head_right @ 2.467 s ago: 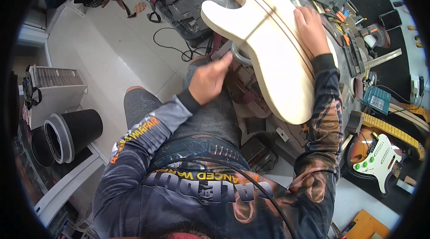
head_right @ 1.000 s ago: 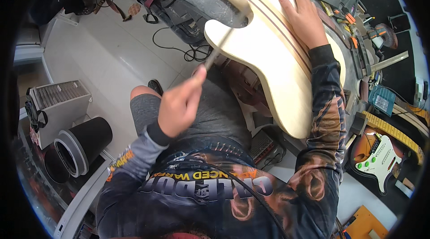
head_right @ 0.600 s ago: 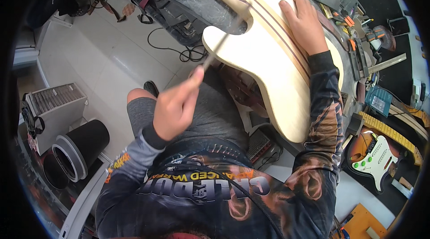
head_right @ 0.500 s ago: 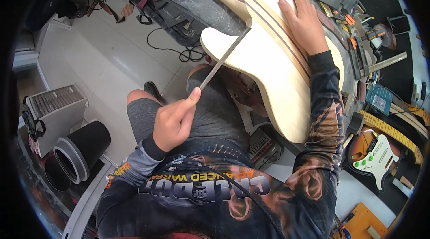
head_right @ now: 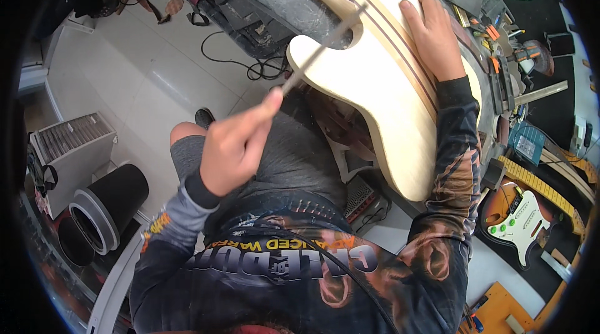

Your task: The person shapes the edges of a wooden guitar body using a file. They hold the guitar body on a workbench with one hand while applying long, repetitive strokes with the file along the outer contours of the wood.

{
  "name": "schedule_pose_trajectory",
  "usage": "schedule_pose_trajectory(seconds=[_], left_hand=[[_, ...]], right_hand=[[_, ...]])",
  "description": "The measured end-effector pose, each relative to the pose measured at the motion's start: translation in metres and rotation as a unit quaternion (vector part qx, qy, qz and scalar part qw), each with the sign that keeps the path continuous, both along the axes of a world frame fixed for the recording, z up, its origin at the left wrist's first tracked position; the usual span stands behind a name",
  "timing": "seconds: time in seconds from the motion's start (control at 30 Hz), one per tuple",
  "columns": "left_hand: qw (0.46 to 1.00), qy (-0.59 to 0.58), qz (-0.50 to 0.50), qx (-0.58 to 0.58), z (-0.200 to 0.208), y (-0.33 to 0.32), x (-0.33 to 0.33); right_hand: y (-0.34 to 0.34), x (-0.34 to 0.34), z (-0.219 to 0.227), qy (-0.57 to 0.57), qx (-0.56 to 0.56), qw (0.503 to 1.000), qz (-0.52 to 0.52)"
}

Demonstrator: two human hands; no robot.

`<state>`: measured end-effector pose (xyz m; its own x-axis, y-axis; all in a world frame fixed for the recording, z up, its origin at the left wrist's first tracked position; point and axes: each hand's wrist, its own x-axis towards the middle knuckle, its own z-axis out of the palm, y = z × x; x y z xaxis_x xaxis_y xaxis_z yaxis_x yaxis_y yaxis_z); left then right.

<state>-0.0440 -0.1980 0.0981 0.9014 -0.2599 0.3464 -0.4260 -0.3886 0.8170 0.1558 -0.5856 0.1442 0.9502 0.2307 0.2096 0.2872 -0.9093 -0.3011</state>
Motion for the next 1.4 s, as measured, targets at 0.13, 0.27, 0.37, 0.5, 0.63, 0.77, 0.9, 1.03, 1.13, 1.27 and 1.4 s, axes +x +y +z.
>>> schedule_pose_trajectory(seconds=[0.13, 0.27, 0.37, 0.5, 0.63, 0.77, 0.9, 1.03, 1.13, 1.27, 1.4], left_hand=[[0.999, -0.002, 0.040, -0.013, 0.008, -0.004, 0.025], [1.000, -0.019, -0.016, 0.005, -0.018, -0.002, -0.026], [0.999, -0.044, 0.006, -0.003, -0.029, -0.004, -0.019], [0.998, -0.006, 0.043, -0.046, -0.009, -0.019, 0.038], [0.998, -0.047, -0.002, -0.049, -0.060, -0.020, -0.016], [0.995, -0.080, 0.012, -0.053, -0.077, -0.024, -0.017], [0.982, -0.126, 0.077, -0.117, -0.058, -0.041, 0.037], [0.986, -0.120, 0.035, -0.113, -0.094, -0.042, -0.012], [0.993, -0.097, 0.008, -0.069, -0.103, -0.036, -0.030], [0.976, -0.162, 0.078, -0.123, -0.067, -0.050, 0.043], [0.975, -0.161, 0.059, -0.139, -0.092, -0.055, 0.009]], right_hand=[[-0.002, -0.001, -0.002, 0.000, 0.010, 1.000, 0.001], [-0.001, -0.002, 0.000, 0.000, -0.001, 1.000, -0.003], [-0.001, -0.001, -0.001, -0.005, -0.002, 1.000, 0.000], [-0.001, 0.002, 0.001, 0.002, 0.009, 1.000, 0.005], [-0.002, 0.001, 0.003, 0.007, 0.018, 1.000, 0.009], [-0.001, 0.004, 0.001, -0.011, 0.016, 1.000, 0.012], [-0.006, 0.010, -0.003, -0.009, 0.017, 0.999, 0.030], [-0.012, 0.010, -0.003, -0.005, 0.008, 1.000, 0.023], [-0.010, 0.008, -0.002, -0.022, 0.002, 1.000, 0.014], [-0.010, 0.013, -0.004, -0.019, 0.006, 1.000, 0.020], [-0.010, 0.011, -0.002, 0.000, 0.008, 1.000, 0.014]])
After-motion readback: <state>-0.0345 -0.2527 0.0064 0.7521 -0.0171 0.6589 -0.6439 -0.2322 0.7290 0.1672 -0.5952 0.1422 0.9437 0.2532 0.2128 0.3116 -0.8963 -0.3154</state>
